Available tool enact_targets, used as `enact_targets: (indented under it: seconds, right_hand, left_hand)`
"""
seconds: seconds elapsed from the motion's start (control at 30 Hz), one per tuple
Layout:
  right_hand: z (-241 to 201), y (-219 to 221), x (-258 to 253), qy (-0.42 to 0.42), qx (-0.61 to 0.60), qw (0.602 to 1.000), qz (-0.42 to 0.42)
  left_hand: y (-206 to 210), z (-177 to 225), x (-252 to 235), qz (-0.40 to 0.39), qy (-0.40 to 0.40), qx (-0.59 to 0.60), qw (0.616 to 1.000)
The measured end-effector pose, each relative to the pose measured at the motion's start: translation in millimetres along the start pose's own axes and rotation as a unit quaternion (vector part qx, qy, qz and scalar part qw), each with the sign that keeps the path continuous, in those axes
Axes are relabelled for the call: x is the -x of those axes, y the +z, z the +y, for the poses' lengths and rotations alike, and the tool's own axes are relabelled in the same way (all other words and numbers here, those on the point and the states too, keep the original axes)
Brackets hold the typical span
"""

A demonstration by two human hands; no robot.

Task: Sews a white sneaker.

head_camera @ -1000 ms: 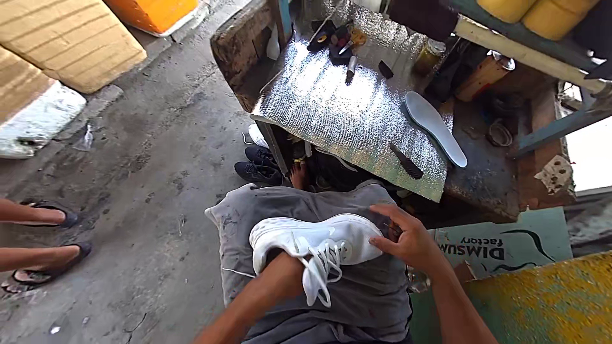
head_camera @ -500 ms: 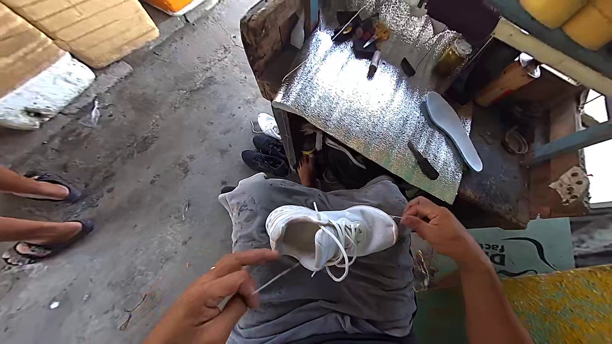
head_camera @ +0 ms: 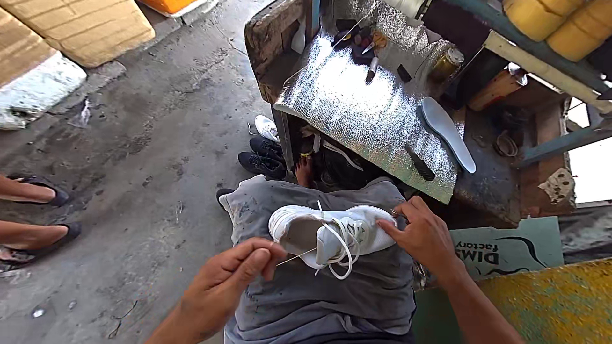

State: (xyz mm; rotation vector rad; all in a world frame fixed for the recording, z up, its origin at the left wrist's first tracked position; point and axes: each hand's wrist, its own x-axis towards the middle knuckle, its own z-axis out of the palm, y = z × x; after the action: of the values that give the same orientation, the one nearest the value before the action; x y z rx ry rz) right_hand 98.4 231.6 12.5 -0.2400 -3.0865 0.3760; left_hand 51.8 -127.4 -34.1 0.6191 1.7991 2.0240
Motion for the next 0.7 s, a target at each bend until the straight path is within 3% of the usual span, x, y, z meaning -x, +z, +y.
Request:
enact_targets:
  seconds: [0.1,0.2,0.5,0.6,0.7]
  right_hand:
    - [1.3,3.6,0.3,-0.011,-0.005,1.0,0.005]
    - [1.3,4.5,-0.8,-0.018,-0.014,1.0,-0.01]
    - [8.1,12.6,-7.3,-0.019,-0.049,0.998,-0.043]
    - [17.8,6.8,-14.2,0.003,-0.166,0.983,-0.082]
    - [33.3,-7.9,-13.2,0.029,-0.309,0.937,-0.159]
  left_hand:
    - [-16.3,-12.5,13.1,0.031,-0.044,0.132,0.99]
    - [-24.5,-24.4,25.9,0.055,-0.073,0.191,0.977]
    - [-80.0,-44.7,56.7,0.118,-0.113,0.156,0.974]
    - [-58.8,-21.0,29.9,0.063,-0.077,0.058,0.993]
    - [-18.1,17.1,-2.0,-0.056,-0.074,0.026,0.995]
